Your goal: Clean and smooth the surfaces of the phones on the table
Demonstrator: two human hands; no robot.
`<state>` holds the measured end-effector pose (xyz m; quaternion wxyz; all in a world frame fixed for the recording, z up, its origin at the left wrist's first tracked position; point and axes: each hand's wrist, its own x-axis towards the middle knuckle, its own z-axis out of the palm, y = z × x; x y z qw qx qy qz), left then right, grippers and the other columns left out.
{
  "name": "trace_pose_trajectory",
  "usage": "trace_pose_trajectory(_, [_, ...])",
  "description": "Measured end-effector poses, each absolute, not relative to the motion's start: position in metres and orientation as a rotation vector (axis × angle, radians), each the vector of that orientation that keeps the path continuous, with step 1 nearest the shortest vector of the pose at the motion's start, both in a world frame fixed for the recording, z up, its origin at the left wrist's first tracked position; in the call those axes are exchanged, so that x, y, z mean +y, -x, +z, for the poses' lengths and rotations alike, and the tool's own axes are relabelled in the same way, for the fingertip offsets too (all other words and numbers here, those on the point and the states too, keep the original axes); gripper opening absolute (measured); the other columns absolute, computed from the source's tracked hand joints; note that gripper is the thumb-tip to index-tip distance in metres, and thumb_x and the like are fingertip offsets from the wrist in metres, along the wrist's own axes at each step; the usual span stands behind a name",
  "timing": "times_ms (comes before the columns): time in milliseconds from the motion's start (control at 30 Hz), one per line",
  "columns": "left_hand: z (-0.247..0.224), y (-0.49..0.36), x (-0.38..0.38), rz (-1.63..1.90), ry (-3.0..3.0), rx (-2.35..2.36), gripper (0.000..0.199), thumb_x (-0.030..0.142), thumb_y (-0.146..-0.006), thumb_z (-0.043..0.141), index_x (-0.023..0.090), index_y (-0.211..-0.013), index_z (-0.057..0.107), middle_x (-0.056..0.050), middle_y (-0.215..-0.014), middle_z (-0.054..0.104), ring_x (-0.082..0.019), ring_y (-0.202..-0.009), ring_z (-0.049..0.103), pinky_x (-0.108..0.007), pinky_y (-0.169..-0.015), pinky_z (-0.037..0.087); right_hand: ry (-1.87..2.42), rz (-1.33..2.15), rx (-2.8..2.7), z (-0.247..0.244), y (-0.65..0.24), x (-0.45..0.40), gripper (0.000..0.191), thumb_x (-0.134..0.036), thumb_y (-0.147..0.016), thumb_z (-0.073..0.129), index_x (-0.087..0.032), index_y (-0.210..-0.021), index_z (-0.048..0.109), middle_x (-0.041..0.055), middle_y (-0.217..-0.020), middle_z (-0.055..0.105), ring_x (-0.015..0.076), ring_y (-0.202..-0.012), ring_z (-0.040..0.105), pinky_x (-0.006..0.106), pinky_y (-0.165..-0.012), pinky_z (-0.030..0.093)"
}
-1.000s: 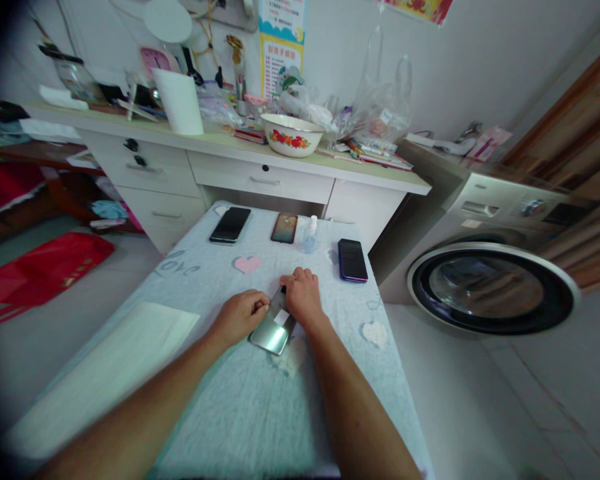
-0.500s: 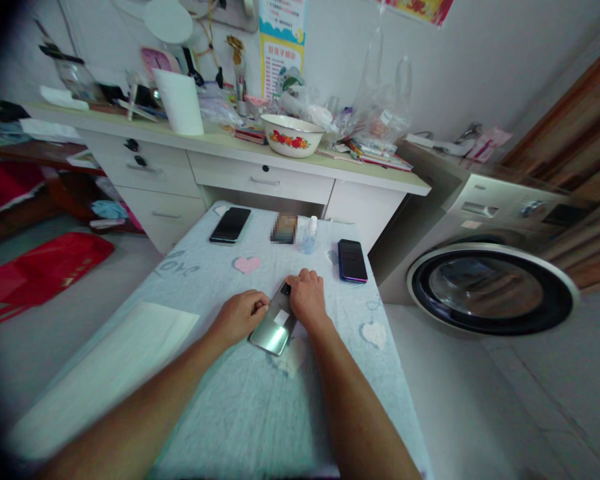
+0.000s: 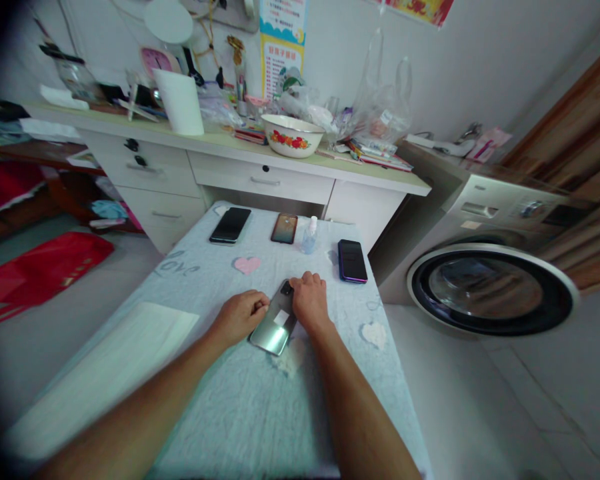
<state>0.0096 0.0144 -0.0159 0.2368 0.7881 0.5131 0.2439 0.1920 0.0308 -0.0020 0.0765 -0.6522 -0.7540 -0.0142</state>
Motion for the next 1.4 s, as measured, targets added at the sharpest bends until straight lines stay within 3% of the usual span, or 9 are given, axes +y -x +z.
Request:
trace_pose_trajectory(533, [-0.0169, -0.0093, 0.0154, 0.653, -2.167, 1.411, 0.013, 0.016, -0.079, 0.049, 0.019, -0.076, 0.061, 0.0, -0.072, 0.059, -0.014, -0.07, 0.055, -0.025, -0.065, 0.037, 1.891, -0.016, -2.306, -0.0041, -0.1844, 0.0385, 0.031, -0.026, -0.098, 0.039, -0.027, -0.109, 0.067, 0.0076, -0.098, 0.056, 0.0217, -0.092, 0.046, 0.031, -0.077, 0.03])
trace_pose_trajectory(767, [-0.0185, -0.0091, 0.0158, 0.66, -2.16, 1.415, 0.012, 0.016, -0.079, 0.049, 0.019, -0.076, 0.061, 0.0, -0.072, 0.06, -0.014, -0.07, 0.055, -0.025, -0.064, 0.036, 1.919, -0.047, -2.277, -0.0036, -0.1824, 0.0386, 0.035, -0.035, -0.1, 0.035, -0.027, -0.107, 0.068, 0.0081, -0.097, 0.056, 0.0216, -0.092, 0.045, 0.031, -0.078, 0.03])
trace_pose_trajectory(1400, [-0.0169, -0.0093, 0.0153, 0.662, -2.166, 1.4, 0.012, 0.015, -0.079, 0.049, 0.019, -0.076, 0.061, 0.0, -0.072, 0.059, -0.014, -0.071, 0.055, -0.025, -0.066, 0.037, 1.953, -0.022, -2.255, -0.0058, -0.1886, 0.0354, 0.035, -0.032, -0.1, 0.035, -0.029, -0.115, 0.067, 0.0081, -0.098, 0.057, 0.0212, -0.092, 0.046, 0.031, -0.077, 0.03])
